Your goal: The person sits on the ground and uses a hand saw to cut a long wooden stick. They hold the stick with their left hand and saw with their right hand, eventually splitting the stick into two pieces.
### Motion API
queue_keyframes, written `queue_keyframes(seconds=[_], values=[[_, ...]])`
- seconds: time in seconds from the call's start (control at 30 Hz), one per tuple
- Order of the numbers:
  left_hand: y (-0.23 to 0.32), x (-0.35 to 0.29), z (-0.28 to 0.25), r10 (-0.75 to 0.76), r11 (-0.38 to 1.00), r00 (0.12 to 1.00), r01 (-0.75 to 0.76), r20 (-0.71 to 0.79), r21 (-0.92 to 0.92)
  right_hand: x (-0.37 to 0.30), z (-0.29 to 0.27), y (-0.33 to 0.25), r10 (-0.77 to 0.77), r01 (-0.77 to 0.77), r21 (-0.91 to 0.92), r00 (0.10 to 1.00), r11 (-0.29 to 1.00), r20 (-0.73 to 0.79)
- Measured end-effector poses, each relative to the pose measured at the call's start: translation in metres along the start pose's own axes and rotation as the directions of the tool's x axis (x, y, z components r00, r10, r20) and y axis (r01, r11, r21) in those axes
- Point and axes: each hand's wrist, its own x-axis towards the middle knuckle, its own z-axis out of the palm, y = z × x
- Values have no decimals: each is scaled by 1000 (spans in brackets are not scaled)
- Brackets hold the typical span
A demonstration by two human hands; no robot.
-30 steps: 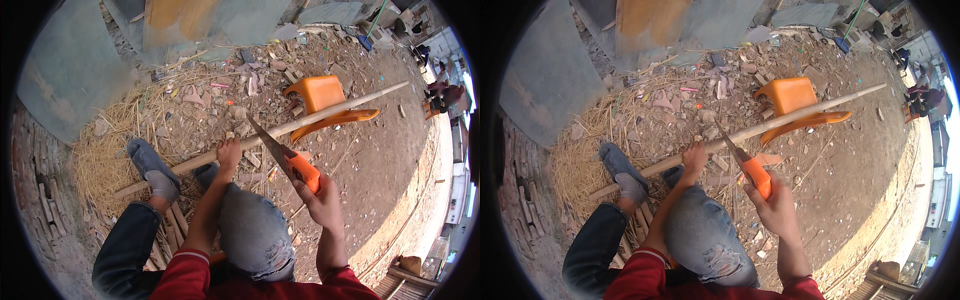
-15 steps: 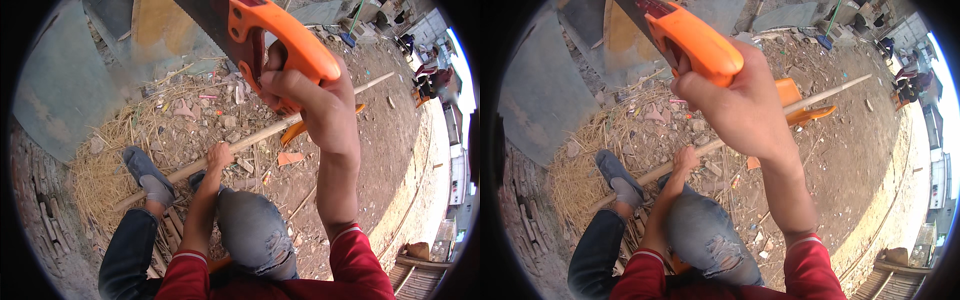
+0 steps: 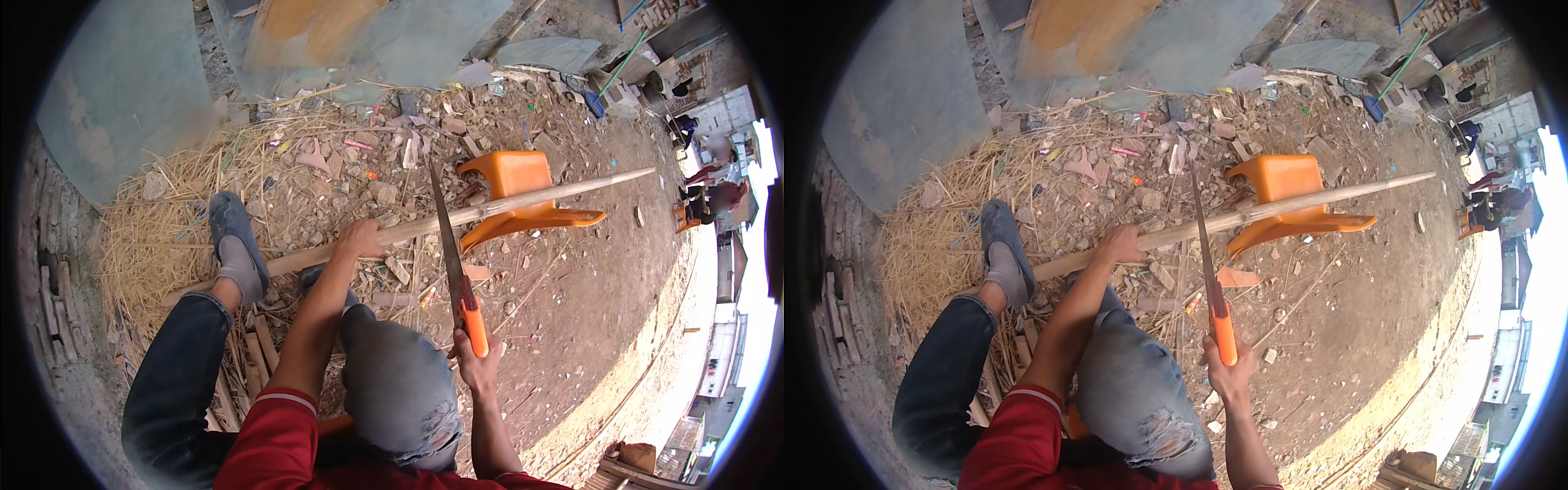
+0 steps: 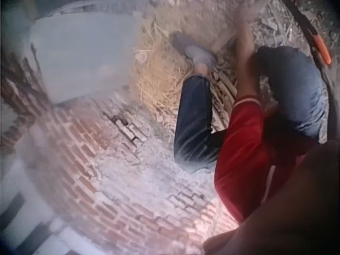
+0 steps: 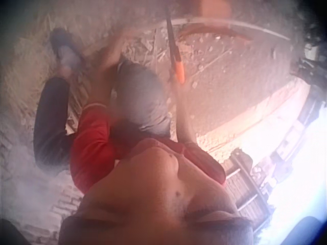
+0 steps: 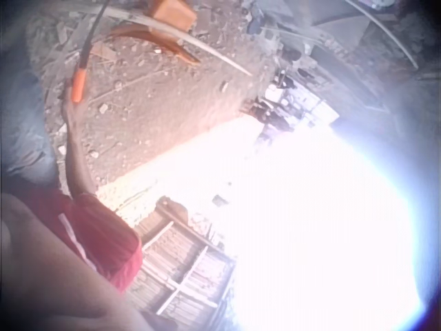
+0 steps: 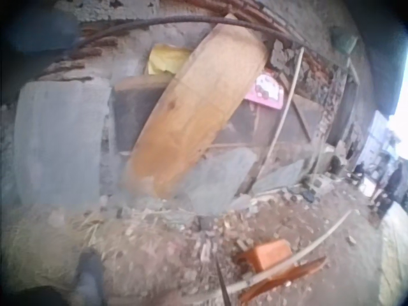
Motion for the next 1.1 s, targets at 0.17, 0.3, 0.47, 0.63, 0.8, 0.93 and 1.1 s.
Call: queue_keyframes(seconds=[0.17,0.3,0.47,0.63,0.8,0.93,1.1], values=[[17,-44,29,71,995,873,-26,-483,100,-10,-20,31,-102,111,-279,994,954,47],[19,-32,17,-118,991,963,130,-242,31,-20,-20,33,-98,109,-219,993,970,61],[18,-22,16,-132,982,973,154,-191,110,-41,-43,36,-63,91,-205,989,974,136],[14,-18,12,-145,979,979,163,-146,120,-93,-79,36,-29,50,-171,992,984,126],[30,-34,12,-171,981,983,177,-72,86,-5,-26,49,1,6,-121,998,993,62],[27,-32,4,-142,985,982,152,-128,77,124,57,30,-228,235,-206,972,950,56],[31,-30,11,-140,986,986,147,-92,78,134,26,24,-170,165,54,978,985,123]])
